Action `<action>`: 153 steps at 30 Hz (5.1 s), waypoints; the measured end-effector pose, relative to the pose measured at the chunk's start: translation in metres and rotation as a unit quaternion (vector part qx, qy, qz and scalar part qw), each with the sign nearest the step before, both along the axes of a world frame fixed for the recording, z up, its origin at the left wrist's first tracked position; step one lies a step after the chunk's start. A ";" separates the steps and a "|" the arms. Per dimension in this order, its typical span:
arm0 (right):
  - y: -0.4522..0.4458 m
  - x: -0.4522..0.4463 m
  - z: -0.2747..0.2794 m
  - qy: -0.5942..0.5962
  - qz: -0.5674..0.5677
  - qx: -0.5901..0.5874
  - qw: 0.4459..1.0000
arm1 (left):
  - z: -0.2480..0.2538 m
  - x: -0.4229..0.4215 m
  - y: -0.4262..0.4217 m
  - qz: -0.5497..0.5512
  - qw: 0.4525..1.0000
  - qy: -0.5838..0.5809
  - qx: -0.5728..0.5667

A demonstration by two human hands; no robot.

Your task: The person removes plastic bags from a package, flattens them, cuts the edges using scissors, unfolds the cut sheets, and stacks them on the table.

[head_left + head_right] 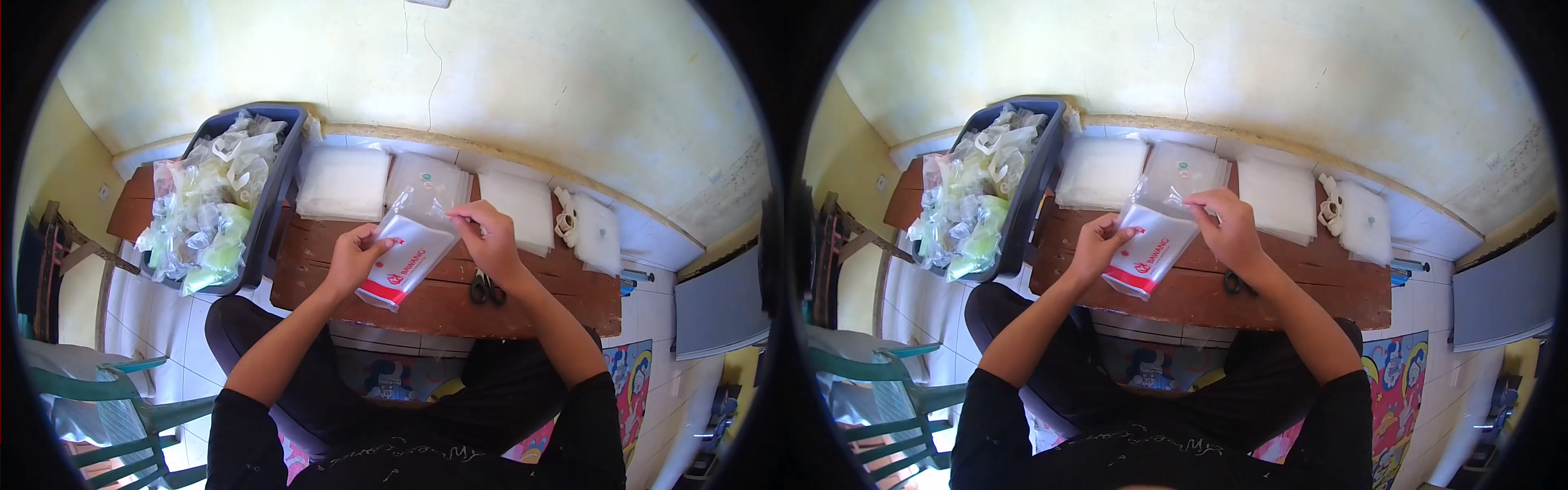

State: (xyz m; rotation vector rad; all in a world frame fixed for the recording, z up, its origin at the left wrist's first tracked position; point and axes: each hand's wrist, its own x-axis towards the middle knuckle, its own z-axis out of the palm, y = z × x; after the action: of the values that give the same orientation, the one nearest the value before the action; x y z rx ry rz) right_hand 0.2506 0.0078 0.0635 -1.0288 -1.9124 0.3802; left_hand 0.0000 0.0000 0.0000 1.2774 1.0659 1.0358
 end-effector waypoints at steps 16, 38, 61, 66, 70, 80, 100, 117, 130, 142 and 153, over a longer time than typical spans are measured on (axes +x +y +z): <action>0.009 -0.026 0.020 -0.033 0.120 -0.272 0.954 | 0.005 0.011 -0.007 0.063 0.997 -0.033 0.029; 0.020 -0.024 0.008 0.112 0.067 -0.283 0.950 | 0.001 0.003 -0.004 -0.007 1.000 0.020 -0.015; 0.032 0.015 0.052 0.452 -0.011 -0.031 0.892 | -0.008 -0.002 -0.001 -0.056 0.997 0.033 -0.035; 0.033 0.024 0.056 0.508 -0.022 0.024 0.861 | -0.003 -0.010 0.009 0.063 0.994 0.078 -0.045; 0.034 0.025 0.055 0.525 -0.028 0.030 0.850 | -0.008 -0.039 0.032 0.137 0.983 0.111 -0.042; 0.038 0.017 0.030 0.537 -0.022 -0.052 0.842 | -0.065 -0.092 0.089 0.231 0.895 0.380 -0.014; 0.029 0.025 -0.010 0.514 0.045 -0.186 0.836 | -0.011 -0.011 0.043 -0.072 0.986 -0.150 -0.021; 0.040 0.076 -0.119 0.313 -0.164 -0.418 0.837 | -0.074 -0.010 0.029 -0.072 0.964 0.249 -0.067; 0.051 0.107 -0.091 0.422 -0.204 -0.287 0.835 | -0.072 0.001 0.019 -0.207 0.957 0.086 -0.183; 0.011 0.044 -0.045 0.106 -0.015 -0.079 0.991 | -0.109 -0.003 0.043 0.005 0.992 0.120 -0.038; -0.043 0.001 -0.122 -0.201 0.243 0.032 0.948 | -0.096 -0.007 0.038 0.039 0.986 0.028 -0.162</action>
State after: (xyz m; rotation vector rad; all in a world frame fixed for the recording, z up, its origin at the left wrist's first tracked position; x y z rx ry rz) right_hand 0.2512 -0.0355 -0.0587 -0.6073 -2.5377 0.4008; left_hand -0.0067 0.0377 -0.0959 1.0115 1.2782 0.8469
